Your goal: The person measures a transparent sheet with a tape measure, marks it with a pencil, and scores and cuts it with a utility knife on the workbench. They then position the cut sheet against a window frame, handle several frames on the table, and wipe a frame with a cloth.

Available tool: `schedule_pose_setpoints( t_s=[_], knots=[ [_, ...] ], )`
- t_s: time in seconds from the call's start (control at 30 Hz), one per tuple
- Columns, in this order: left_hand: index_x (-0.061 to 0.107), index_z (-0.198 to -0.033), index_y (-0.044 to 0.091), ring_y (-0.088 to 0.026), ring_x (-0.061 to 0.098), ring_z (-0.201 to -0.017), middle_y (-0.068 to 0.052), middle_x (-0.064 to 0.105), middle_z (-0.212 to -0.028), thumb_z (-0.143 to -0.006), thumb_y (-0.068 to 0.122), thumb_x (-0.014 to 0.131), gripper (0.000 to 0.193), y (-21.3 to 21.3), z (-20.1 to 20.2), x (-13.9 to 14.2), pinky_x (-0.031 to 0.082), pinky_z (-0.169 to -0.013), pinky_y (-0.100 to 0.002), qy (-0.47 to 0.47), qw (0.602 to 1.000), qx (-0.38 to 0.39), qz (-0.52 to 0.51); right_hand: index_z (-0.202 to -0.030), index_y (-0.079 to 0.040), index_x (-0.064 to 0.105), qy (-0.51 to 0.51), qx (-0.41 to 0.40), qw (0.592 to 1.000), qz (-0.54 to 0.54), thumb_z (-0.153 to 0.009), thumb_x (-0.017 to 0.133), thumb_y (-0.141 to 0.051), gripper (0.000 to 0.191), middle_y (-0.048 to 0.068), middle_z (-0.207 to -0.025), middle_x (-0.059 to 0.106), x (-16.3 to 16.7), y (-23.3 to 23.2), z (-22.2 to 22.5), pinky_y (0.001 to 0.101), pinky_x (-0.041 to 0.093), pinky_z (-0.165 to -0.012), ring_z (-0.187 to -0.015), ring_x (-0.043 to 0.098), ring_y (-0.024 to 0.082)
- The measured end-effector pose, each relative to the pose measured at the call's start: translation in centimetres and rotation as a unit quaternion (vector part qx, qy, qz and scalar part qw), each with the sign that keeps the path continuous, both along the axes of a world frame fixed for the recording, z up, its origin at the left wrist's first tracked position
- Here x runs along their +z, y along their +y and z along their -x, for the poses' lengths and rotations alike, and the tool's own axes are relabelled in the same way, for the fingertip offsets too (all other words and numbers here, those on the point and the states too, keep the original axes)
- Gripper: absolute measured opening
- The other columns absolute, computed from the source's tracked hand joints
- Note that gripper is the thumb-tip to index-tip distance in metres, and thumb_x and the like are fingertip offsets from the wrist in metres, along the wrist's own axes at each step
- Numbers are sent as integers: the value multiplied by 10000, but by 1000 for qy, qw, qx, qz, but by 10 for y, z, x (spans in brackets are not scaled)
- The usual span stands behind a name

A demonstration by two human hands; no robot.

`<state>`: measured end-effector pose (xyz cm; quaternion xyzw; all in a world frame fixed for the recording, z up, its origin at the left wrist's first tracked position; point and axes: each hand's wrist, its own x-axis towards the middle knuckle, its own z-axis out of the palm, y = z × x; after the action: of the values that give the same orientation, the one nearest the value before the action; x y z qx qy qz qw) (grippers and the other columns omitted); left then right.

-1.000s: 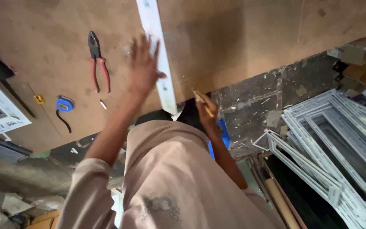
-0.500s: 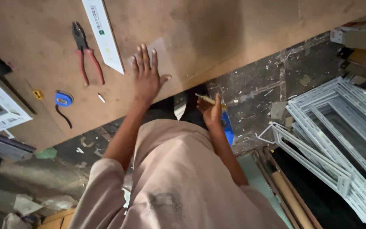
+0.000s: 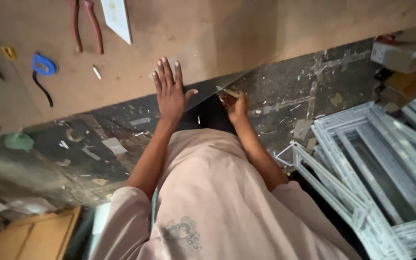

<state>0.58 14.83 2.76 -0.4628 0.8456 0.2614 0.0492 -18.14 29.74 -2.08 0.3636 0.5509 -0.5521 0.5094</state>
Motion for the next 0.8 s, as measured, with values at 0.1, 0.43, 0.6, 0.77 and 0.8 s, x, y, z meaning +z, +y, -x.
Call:
schedule_pose_setpoints(
  t_s=[0.1, 0.43, 0.6, 0.77, 0.8],
  knots=[
    [271, -1631, 33, -462, 112, -1569, -310, 126, -1678, -812, 568, 781, 1103, -3, 1, 3, 137, -1268, -606, 2, 1000, 16, 7, -1141, -55, 726, -74, 61, 987, 132, -1034, 558, -582, 563, 115, -963, 769, 1, -4, 2, 372, 503, -678, -791, 703, 248],
    [470, -1390, -49, -449, 465, -1340, -311, 451, -1454, -842, 366, 878, 799, 78, -16, 2, 414, -1130, -502, 98, 907, 408, 37, -1138, -42, 708, -80, 97, 989, 82, -946, 578, -619, 622, 105, -967, 775, 13, -9, 2, 350, 537, -713, -804, 711, 228],
    [632, -1176, -62, -256, 622, -851, -159, 692, -948, -925, 304, 832, 487, 75, -29, -35, 508, -798, -398, 267, 721, 586, -256, -1040, -54, 702, -89, 76, 980, 159, -991, 621, -589, 543, 79, -848, 727, 17, -8, 9, 342, 498, -602, -743, 697, 240],
    [673, -1107, 10, -201, 770, -865, -125, 784, -1003, -943, 308, 712, 343, 56, -31, -41, 582, -799, -300, 339, 606, 536, -480, -973, -65, 756, -70, 209, 974, 59, -965, 602, -614, 570, 63, -726, 708, 17, 10, 23, 296, 463, -512, -610, 639, 191],
    [661, -1103, -12, -224, 769, -859, -145, 781, -1007, -965, 310, 691, 351, 55, -31, -40, 602, -797, -314, 356, 588, 536, -490, -960, -47, 746, -63, 246, 965, 64, -990, 607, -618, 588, 74, -730, 707, 17, 16, 26, 295, 472, -522, -612, 637, 192]
  ],
)
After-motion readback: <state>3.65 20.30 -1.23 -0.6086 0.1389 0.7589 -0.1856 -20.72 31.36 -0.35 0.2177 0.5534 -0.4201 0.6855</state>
